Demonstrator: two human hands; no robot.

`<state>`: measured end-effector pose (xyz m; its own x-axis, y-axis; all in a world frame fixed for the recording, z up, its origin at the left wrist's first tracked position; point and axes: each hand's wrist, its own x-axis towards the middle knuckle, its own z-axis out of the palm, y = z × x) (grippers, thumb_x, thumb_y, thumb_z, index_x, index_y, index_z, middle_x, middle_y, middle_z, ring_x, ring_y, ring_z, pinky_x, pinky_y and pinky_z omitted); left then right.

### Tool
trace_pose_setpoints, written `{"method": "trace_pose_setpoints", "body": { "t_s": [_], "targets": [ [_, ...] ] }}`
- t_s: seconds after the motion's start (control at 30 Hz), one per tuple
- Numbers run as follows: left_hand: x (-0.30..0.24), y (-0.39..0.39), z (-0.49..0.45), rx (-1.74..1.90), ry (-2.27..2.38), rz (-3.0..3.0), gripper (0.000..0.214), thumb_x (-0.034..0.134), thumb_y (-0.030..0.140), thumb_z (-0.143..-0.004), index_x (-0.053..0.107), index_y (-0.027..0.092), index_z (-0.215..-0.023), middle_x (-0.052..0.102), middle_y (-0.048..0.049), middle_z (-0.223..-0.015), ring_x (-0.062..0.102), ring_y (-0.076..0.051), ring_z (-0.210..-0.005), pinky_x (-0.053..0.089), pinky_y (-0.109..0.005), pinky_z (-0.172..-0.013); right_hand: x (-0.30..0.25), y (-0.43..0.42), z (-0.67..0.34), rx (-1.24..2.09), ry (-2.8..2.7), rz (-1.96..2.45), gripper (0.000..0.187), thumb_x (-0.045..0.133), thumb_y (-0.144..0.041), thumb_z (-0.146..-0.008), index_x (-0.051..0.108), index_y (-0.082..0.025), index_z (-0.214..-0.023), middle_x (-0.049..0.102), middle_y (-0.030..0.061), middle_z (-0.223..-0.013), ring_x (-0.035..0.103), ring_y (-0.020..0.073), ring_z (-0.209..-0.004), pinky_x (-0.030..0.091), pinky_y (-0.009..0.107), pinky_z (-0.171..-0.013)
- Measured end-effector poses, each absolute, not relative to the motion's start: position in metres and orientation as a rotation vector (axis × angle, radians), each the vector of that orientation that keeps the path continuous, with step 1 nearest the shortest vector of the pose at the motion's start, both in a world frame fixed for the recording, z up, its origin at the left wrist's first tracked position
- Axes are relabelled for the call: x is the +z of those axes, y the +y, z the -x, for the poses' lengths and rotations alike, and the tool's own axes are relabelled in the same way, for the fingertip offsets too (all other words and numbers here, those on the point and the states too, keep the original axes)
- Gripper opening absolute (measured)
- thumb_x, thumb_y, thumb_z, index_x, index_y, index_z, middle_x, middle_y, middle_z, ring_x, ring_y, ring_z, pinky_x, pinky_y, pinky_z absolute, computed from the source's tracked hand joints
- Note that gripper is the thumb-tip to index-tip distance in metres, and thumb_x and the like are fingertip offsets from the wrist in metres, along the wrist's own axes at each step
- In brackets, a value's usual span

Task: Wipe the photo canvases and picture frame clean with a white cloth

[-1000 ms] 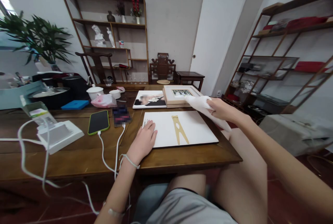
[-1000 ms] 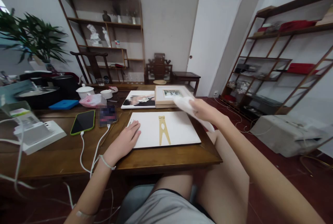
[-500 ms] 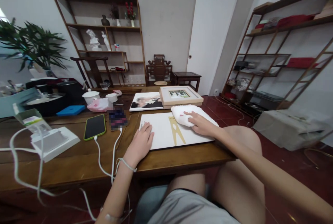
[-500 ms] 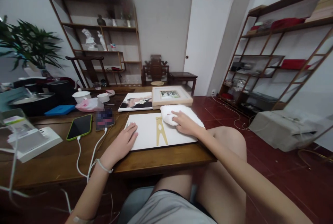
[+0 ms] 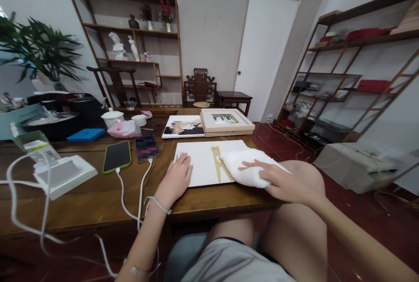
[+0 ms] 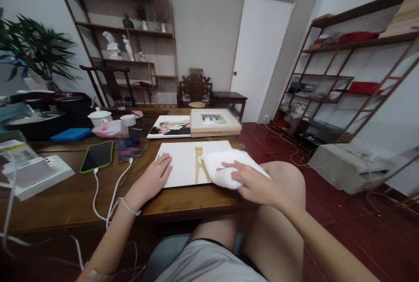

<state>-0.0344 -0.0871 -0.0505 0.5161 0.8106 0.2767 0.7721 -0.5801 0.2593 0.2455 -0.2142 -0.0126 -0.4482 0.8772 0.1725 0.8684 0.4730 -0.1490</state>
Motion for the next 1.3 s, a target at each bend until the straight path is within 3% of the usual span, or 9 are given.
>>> {"method": "trace_pose_setpoints", "body": {
  "t_s": [0.07,0.17,0.27,0.43,0.73,0.87,1.0,1.2,1.3],
  "targets": [
    [-0.051,-0.087,0.035,0.565,1.382,-2.641,0.037,0.031,0.02,-0.091,0.048,0.009,-0.123,0.042,-0.0175,-0.139,0.031,-0.026,-0.133,0.03,-0.047,-0.105,-0.016,-0.189,-0.248,0.013,-2.501,1.478,0.033,0.037,-0.002,-0.06,0.055,-0.019,-0.081,0.053,0.0093,-0.128,0.039,0.0242,-0.124,0.032,0.041,-0.099],
    [-0.052,-0.085,0.035,0.556,1.375,-2.648,0.038,0.031,0.021,-0.092,0.048,0.008,-0.123,0.041,-0.0181,-0.139,0.03,-0.026,-0.133,0.029,-0.046,-0.106,-0.02,-0.142,-0.253,-0.08,-2.499,1.559,0.026,0.039,-0.004,-0.059,0.053,-0.018,-0.075,0.063,0.0112,-0.1,0.053,0.0254,-0.099,0.039,0.036,-0.083],
    [-0.052,-0.085,0.036,0.559,1.374,-2.645,0.039,0.031,0.021,-0.092,0.047,0.008,-0.124,0.041,-0.0183,-0.139,0.031,-0.026,-0.133,0.03,-0.045,-0.106,-0.021,-0.105,-0.255,-0.14,-2.454,1.641,0.02,0.039,-0.005,-0.062,0.051,-0.018,-0.071,0.061,0.0099,-0.082,0.053,0.0241,-0.082,0.038,0.033,-0.072],
    [-0.05,-0.086,0.035,0.522,1.395,-2.643,0.039,0.03,0.022,-0.092,0.046,0.007,-0.125,0.041,-0.0174,-0.14,0.03,-0.025,-0.134,0.029,-0.044,-0.106,-0.019,-0.093,-0.251,-0.174,-2.422,1.69,0.016,0.04,-0.006,-0.066,0.05,-0.018,-0.07,0.057,0.0081,-0.075,0.05,0.023,-0.077,0.034,0.031,-0.069],
    [-0.052,-0.085,0.035,0.544,1.39,-2.658,0.039,0.03,0.021,-0.092,0.047,0.008,-0.124,0.041,-0.0173,-0.139,0.031,-0.026,-0.133,0.029,-0.046,-0.106,-0.001,-0.195,-0.237,0.02,-2.538,1.621,0.02,0.04,-0.003,-0.062,0.05,-0.02,-0.068,0.058,0.0068,-0.081,0.052,0.0229,-0.086,0.037,0.031,-0.076],
    [-0.053,-0.085,0.034,0.562,1.387,-2.653,0.038,0.031,0.021,-0.091,0.048,0.009,-0.123,0.042,-0.0171,-0.139,0.032,-0.026,-0.133,0.03,-0.046,-0.105,0.022,-0.227,-0.229,0.207,-2.623,1.662,0.023,0.041,-0.002,-0.059,0.051,-0.02,-0.069,0.058,0.0046,-0.076,0.053,0.0201,-0.075,0.039,0.029,-0.068],
    [-0.053,-0.085,0.035,0.601,1.375,-2.64,0.037,0.032,0.021,-0.091,0.049,0.011,-0.122,0.043,-0.0163,-0.138,0.033,-0.026,-0.132,0.031,-0.045,-0.105,0.023,-0.208,-0.23,0.222,-2.624,1.621,0.021,0.04,-0.003,-0.061,0.049,-0.02,-0.069,0.057,0.0048,-0.075,0.053,0.0197,-0.074,0.04,0.028,-0.068],
    [-0.053,-0.085,0.035,0.601,1.381,-2.624,0.036,0.032,0.021,-0.091,0.049,0.012,-0.121,0.043,-0.0156,-0.139,0.032,-0.025,-0.133,0.03,-0.045,-0.105,-0.002,-0.128,-0.232,-0.036,-2.57,1.62,0.018,0.04,-0.005,-0.065,0.049,-0.018,-0.073,0.058,0.0078,-0.077,0.054,0.0224,-0.076,0.041,0.032,-0.071],
    [-0.052,-0.086,0.036,0.593,1.361,-2.641,0.038,0.031,0.021,-0.091,0.048,0.01,-0.122,0.042,-0.0168,-0.139,0.032,-0.025,-0.133,0.03,-0.045,-0.106,-0.012,-0.1,-0.225,-0.102,-2.502,1.651,0.023,0.037,-0.003,-0.067,0.051,-0.016,-0.08,0.06,0.0121,-0.087,0.055,0.0257,-0.085,0.041,0.037,-0.075]
  ]
}}
